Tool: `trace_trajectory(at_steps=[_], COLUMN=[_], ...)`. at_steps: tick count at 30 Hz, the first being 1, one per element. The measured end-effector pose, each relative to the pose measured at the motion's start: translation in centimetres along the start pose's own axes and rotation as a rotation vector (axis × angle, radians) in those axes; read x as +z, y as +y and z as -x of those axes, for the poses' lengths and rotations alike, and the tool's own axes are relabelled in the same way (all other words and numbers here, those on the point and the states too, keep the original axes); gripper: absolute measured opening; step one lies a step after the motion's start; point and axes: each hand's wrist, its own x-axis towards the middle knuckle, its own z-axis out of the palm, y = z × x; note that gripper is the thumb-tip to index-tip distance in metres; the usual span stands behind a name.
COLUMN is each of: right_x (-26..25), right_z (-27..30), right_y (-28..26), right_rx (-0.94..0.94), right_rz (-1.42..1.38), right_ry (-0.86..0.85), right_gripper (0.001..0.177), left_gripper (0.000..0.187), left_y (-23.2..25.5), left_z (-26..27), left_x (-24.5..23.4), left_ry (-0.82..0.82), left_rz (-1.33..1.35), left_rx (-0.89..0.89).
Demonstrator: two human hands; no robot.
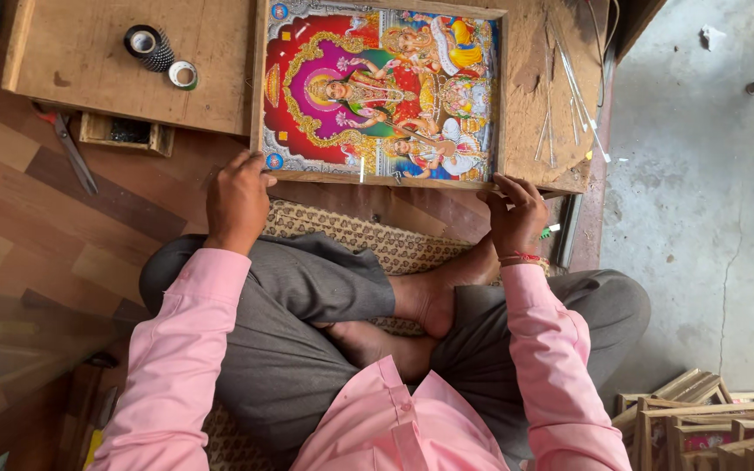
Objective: The person places a printed religious image into a wooden frame, covers it with a clear sheet, and secures the edges with patterned tape. The person uses a ruler and a green tool to smooth the sheet and then applies tape around the perimeter to finish the frame.
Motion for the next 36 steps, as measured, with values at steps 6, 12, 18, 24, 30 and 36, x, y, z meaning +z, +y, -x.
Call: trace_trajectory(at_steps=[6, 12, 18, 24, 30, 36], right_x=[0.3, 0.7, 0.7, 0.7, 0.5, 0.1], right_z=[0.2, 0.3, 0.2, 0.0, -0.3, -0.4], right_y=[-0.1, 0.3, 0.4, 0.2, 0.2, 0.2], right_rx=[0.028, 0.038, 0.073, 0.123, 0.101, 0.094], right_rz=[-0.118, -0.117, -0.171, -0.153, -0.189, -0.128], right_ry=[0.039, 0.070, 0.070, 0.058, 0.064, 0.079], right_gripper=[0.040, 0.037, 0.035, 0.034, 0.034, 0.037], left_gripper=[0.036, 0.036, 0.037, 0.040, 0.038, 0.036], left_y=[-0.4, -0.9, -1.3, -1.4, -1.3, -1.2], left_z=[0.1, 0.0, 0.2, 0.2, 0.2, 0.1], left_x=[0.4, 0.7, 1.3, 1.2, 1.1, 1.1], left_ry=[0.085, 0.086, 0.103, 0.092, 0.082, 0.094], left_rz=[0.054, -0.037, -0.059, -0.049, -0.024, 0.001], left_rx=[0.083, 0.135, 0.130, 0.120, 0.087, 0.074])
